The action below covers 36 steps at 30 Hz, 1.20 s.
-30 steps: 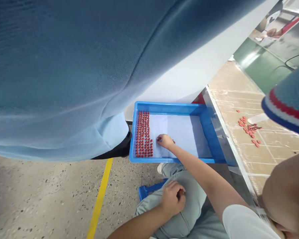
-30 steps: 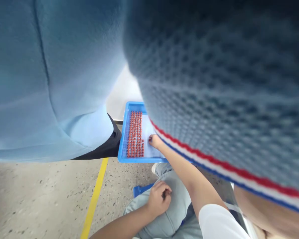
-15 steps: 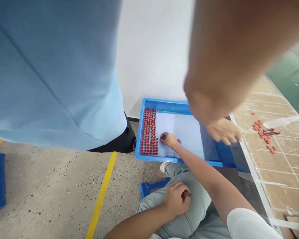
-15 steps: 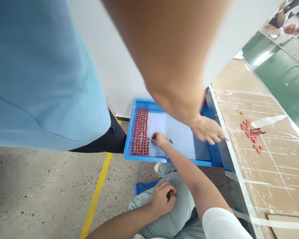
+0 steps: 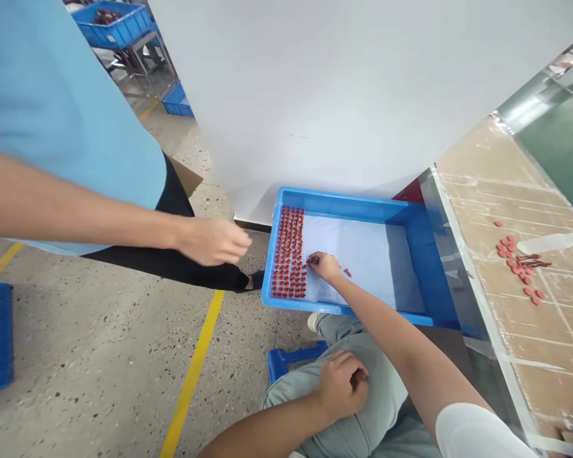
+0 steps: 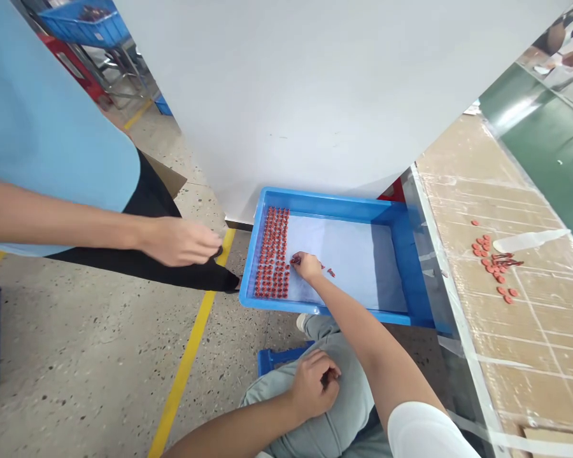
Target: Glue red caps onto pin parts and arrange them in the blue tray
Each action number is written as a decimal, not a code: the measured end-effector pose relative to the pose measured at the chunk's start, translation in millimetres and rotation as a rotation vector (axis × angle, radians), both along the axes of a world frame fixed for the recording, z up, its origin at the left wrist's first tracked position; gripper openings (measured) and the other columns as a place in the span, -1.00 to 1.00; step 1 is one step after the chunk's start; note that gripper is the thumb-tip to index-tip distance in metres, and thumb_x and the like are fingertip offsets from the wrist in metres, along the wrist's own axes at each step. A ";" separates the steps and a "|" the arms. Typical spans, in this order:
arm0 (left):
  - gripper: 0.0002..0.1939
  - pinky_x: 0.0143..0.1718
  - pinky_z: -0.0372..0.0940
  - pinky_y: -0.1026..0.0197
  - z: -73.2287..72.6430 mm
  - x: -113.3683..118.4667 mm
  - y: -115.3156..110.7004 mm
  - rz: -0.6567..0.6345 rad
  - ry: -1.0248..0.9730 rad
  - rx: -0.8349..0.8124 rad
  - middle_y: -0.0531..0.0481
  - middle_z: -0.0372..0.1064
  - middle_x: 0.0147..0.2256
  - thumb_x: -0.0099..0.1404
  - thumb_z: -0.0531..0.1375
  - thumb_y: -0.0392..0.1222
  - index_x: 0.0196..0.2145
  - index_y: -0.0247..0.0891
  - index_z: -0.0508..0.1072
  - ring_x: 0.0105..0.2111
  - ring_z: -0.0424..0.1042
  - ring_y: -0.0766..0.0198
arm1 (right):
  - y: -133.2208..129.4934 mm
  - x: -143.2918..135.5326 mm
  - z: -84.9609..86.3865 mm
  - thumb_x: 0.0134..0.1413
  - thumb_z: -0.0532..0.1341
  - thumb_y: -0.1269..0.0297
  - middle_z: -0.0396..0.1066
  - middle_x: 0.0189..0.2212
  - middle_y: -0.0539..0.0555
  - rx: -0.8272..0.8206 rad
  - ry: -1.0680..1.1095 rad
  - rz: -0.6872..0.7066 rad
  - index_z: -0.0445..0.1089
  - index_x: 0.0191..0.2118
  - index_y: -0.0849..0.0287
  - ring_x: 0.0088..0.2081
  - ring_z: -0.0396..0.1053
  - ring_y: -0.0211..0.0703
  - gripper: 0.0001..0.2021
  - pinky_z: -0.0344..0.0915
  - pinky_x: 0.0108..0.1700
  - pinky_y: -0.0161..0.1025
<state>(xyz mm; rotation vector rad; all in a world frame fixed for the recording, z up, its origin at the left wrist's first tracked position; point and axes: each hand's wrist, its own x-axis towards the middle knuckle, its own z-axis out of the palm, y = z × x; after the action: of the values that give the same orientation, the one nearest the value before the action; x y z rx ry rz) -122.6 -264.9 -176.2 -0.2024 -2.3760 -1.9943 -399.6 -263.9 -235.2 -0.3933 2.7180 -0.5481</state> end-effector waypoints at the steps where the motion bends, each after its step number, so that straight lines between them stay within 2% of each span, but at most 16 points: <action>1: -0.71 -0.32 0.32 0.12 2.9 0.0 -1.8 -0.006 -0.016 -0.007 0.00 0.38 -0.44 -0.07 0.08 -0.46 -0.37 -0.19 0.40 -0.37 0.41 0.15 | -0.9 -1.0 -0.8 0.07 0.24 0.30 0.58 -0.19 0.00 -0.006 -0.001 0.004 0.49 -0.09 0.05 -0.14 0.51 -0.17 -0.75 0.35 -0.08 -0.30; 6: -0.69 -0.24 0.35 0.11 17.9 -0.9 -11.0 -0.054 -0.103 -0.070 0.05 0.42 -0.37 0.02 0.04 -0.44 -0.32 -0.14 0.42 -0.30 0.46 0.15 | -3.7 -4.0 -2.1 0.05 0.22 0.40 0.59 -0.22 -0.03 -0.040 -0.010 0.024 0.49 -0.09 0.07 -0.15 0.52 -0.22 -0.72 0.35 -0.08 -0.35; 9: -0.70 -0.23 0.36 0.11 20.1 -1.6 -12.8 -0.066 -0.105 -0.076 0.05 0.41 -0.38 0.02 0.04 -0.44 -0.32 -0.14 0.41 -0.30 0.46 0.15 | -4.8 -4.3 -2.6 0.05 0.23 0.39 0.59 -0.22 -0.02 -0.051 -0.015 0.021 0.49 -0.10 0.08 -0.16 0.53 -0.22 -0.74 0.36 -0.09 -0.34; 18: -0.69 -0.27 0.35 0.13 14.0 -0.4 -8.4 -0.017 -0.052 -0.017 0.04 0.38 -0.41 0.00 0.04 -0.45 -0.33 -0.16 0.40 -0.34 0.43 0.18 | -10.4 -2.5 1.6 0.07 0.23 0.40 0.59 -0.24 0.00 -0.064 -0.029 0.014 0.49 -0.11 0.09 -0.16 0.53 -0.22 -0.75 0.37 -0.08 -0.34; 25: -0.70 -0.35 0.31 0.14 -2.0 -1.3 1.0 0.023 0.013 0.020 0.00 0.34 -0.49 -0.13 0.10 -0.46 -0.40 -0.20 0.38 -0.42 0.37 0.17 | -12.7 -2.3 5.7 0.04 0.22 0.44 0.59 -0.25 -0.01 -0.074 -0.034 0.013 0.51 -0.11 0.09 -0.17 0.53 -0.21 -0.72 0.37 -0.08 -0.34; 31: -0.70 -0.36 0.29 0.14 -6.2 -0.1 2.3 0.026 0.024 0.017 -0.01 0.36 -0.45 -0.12 0.10 -0.48 -0.39 -0.21 0.39 -0.40 0.37 0.16 | -6.0 0.7 15.1 0.09 0.21 0.30 0.59 -0.24 0.02 -0.073 -0.011 -0.044 0.50 -0.08 0.11 -0.19 0.53 -0.19 -0.74 0.37 -0.10 -0.31; 36: -0.70 -0.34 0.30 0.16 -6.6 -0.1 3.2 0.022 0.014 0.007 0.00 0.36 -0.44 -0.10 0.09 -0.48 -0.38 -0.21 0.39 -0.38 0.38 0.18 | -9.0 7.1 26.3 0.02 0.28 0.12 0.59 -0.34 0.00 -0.043 -0.022 -0.067 0.55 -0.27 0.08 -0.28 0.53 -0.18 -0.80 0.36 -0.23 -0.35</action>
<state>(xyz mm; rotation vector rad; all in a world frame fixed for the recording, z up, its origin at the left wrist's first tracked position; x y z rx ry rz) -122.7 -261.6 -182.8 -0.1879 -2.3520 -1.9844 -392.5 -272.9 -208.8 -0.3060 2.7099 -0.6269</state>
